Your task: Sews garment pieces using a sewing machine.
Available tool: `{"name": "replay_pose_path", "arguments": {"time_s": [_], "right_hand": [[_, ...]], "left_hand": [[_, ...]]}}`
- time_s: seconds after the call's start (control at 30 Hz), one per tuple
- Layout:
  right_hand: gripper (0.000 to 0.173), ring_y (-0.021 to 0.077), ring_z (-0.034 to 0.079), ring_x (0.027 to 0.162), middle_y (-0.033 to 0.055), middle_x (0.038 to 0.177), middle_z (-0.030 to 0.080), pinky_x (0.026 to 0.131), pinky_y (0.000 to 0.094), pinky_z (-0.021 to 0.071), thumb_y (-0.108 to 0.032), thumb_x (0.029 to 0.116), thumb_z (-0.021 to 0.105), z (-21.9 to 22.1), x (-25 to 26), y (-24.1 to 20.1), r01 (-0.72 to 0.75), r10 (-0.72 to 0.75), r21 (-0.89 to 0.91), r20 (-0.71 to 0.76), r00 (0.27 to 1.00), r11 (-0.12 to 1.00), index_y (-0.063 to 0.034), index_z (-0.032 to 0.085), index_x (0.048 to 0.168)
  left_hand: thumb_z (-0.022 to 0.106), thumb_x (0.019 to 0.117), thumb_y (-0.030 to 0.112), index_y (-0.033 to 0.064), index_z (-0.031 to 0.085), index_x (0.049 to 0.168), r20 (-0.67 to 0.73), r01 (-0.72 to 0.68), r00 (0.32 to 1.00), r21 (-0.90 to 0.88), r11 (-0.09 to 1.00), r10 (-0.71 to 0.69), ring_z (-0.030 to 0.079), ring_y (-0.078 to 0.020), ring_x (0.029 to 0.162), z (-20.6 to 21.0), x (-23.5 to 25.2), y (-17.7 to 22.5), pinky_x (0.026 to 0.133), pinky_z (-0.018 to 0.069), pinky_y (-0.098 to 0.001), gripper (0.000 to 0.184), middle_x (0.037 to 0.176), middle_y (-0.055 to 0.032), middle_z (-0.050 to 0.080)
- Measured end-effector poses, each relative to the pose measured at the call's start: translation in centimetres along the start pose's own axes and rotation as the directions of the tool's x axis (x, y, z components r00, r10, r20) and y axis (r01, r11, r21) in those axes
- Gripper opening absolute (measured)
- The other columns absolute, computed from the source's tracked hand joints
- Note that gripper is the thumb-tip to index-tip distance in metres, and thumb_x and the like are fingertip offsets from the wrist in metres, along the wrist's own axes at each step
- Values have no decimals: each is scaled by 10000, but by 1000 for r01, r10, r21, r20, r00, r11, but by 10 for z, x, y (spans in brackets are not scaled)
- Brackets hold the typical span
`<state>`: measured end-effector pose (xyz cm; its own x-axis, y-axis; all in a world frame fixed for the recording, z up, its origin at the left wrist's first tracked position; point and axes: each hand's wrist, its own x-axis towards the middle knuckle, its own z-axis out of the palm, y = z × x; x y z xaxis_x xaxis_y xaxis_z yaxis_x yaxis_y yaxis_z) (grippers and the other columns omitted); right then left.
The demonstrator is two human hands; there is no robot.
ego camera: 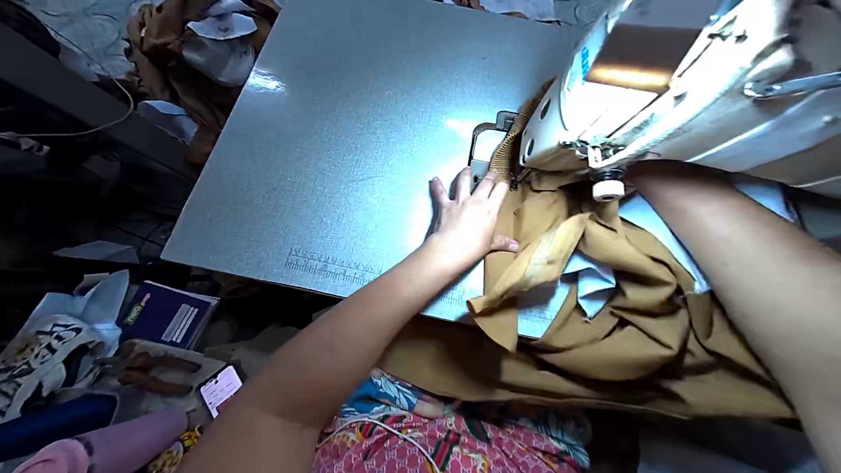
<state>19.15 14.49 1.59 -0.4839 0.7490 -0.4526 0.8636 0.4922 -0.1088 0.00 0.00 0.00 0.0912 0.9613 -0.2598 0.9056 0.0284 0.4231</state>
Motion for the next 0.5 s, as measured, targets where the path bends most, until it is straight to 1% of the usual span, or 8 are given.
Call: {"name": "replay_pose_path", "arguments": {"time_s": [0.07,0.13,0.2,0.27,0.33,0.37,0.43,0.5], "right_hand": [[299,559,529,1245,428,1276,555,1033,666,364,-13,1083,429,-31,-50,-35,-63,67,-59,79,995,996,204,541,1255],[256,543,574,1212,359,1255,601,985,705,432,-23,1048,507,-12,-88,-29,-23,-9,-165,-193,981,986,112,598,1245],[351,558,507,1306,368,1387,539,1048,703,406,2,997,554,22,-129,-42,-14,-44,-132,-426,904,991,120,585,1326],[336,444,612,1238,289,1307,636,1022,578,496,16,915,564,54,-150,-82,231,-218,-58,-608,763,971,95,671,1223],[224,323,701,1081,174,1115,726,904,467,574,0,858,560,71,-131,-110,529,-413,-8,-635,653,849,8,742,987],[200,334,682,1059,173,1090,699,870,491,568,34,877,564,67,-114,-112,541,-423,60,-554,717,839,8,734,979],[266,444,595,1225,254,1278,628,978,632,477,-47,1012,518,46,-79,-96,245,-198,97,-347,917,965,18,674,1218],[517,514,314,1476,273,1563,422,1151,753,178,-347,1070,495,34,-51,-70,-125,153,128,-240,959,984,-99,487,1524]], "left_hand": [[766,847,567,133,266,1635,50,-8,999,6,1000,8,67,-424,1578,0,0,-2,1115,61,-818,1030,1726,-66,167],[764,856,563,133,175,1657,95,-6,995,13,1000,5,-18,-420,1583,0,-1,-3,1127,25,-805,1083,1742,-53,63],[763,876,522,107,168,1655,101,-29,994,24,999,27,-54,-422,1582,1,-6,-1,1150,11,-779,1064,1742,-79,33],[761,923,361,52,289,1617,60,-101,993,-2,995,101,-8,-435,1581,9,-15,2,1162,27,-770,895,1726,-130,129],[604,1021,155,50,327,1605,50,-153,987,-50,987,155,18,-394,1591,19,-27,3,1166,0,-757,655,1715,-107,197],[502,1059,109,74,337,1606,56,-137,989,-61,989,140,30,-359,1597,22,-32,5,1181,-12,-730,572,1712,-75,219],[419,1072,23,107,391,1583,74,-110,991,-6,994,110,73,-376,1592,22,-34,9,1173,24,-749,519,1701,-72,254],[451,1057,16,152,385,1597,55,-115,992,42,993,113,79,-390,1588,24,-31,6,1157,40,-776,560,1706,-45,247]]}}
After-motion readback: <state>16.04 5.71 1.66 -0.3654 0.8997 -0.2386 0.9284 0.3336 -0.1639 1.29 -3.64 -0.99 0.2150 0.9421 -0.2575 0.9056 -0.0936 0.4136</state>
